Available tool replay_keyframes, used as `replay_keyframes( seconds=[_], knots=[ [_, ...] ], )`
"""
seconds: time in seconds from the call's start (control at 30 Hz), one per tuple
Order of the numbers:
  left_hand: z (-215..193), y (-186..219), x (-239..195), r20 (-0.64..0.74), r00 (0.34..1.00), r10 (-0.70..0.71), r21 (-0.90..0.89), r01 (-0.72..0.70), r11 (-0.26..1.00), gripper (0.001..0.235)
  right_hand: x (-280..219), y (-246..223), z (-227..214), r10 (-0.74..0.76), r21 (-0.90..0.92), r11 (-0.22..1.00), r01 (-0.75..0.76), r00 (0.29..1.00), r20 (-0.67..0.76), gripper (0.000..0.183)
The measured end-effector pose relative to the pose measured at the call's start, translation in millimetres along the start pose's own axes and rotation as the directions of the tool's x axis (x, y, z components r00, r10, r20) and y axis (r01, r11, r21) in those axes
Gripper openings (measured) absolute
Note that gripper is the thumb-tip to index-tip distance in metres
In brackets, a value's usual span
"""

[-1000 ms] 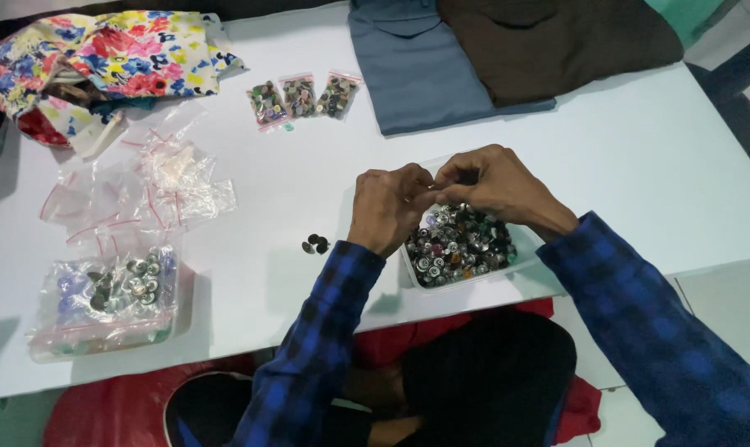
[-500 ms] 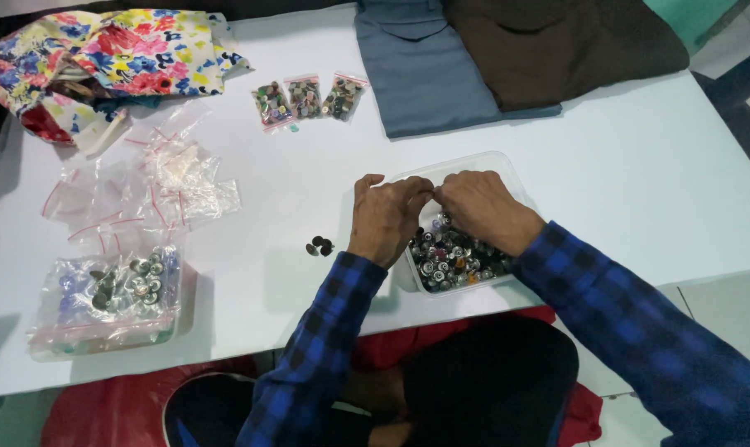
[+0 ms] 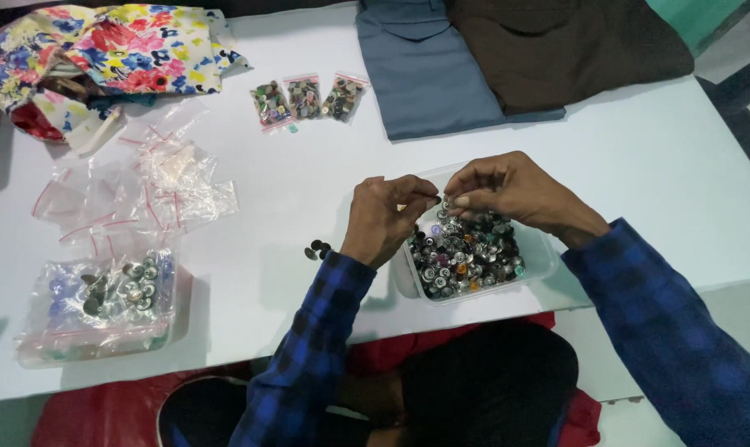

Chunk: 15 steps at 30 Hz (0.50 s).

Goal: Sorting small buttons from a container and placing them into individual plastic bags

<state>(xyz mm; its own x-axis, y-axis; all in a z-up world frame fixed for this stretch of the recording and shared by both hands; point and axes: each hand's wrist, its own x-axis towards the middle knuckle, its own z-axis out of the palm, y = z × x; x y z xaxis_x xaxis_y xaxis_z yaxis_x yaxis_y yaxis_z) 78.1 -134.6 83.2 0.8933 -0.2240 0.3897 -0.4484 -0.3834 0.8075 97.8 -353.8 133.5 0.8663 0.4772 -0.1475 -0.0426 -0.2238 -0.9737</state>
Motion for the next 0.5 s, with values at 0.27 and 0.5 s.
replay_keyframes(
  seconds=[0.27, 0.5],
  knots=[
    [-4.5, 8.7, -14.2, -0.065, 0.997, 0.029, -0.054, -0.033, 0.998, 0.01, -15.5, -22.0, 24.1, -0.106, 0.072, 0.991, 0.11, 0.993, -0.06, 0.024],
    [-69.3, 73.3, -69.1, -0.268, 0.956, 0.12, -0.002, -0.125, 0.992, 0.006, -57.3, -103.0, 105.1, -0.176, -0.135, 0.979, 0.15, 0.962, -0.208, 0.019]
  ],
)
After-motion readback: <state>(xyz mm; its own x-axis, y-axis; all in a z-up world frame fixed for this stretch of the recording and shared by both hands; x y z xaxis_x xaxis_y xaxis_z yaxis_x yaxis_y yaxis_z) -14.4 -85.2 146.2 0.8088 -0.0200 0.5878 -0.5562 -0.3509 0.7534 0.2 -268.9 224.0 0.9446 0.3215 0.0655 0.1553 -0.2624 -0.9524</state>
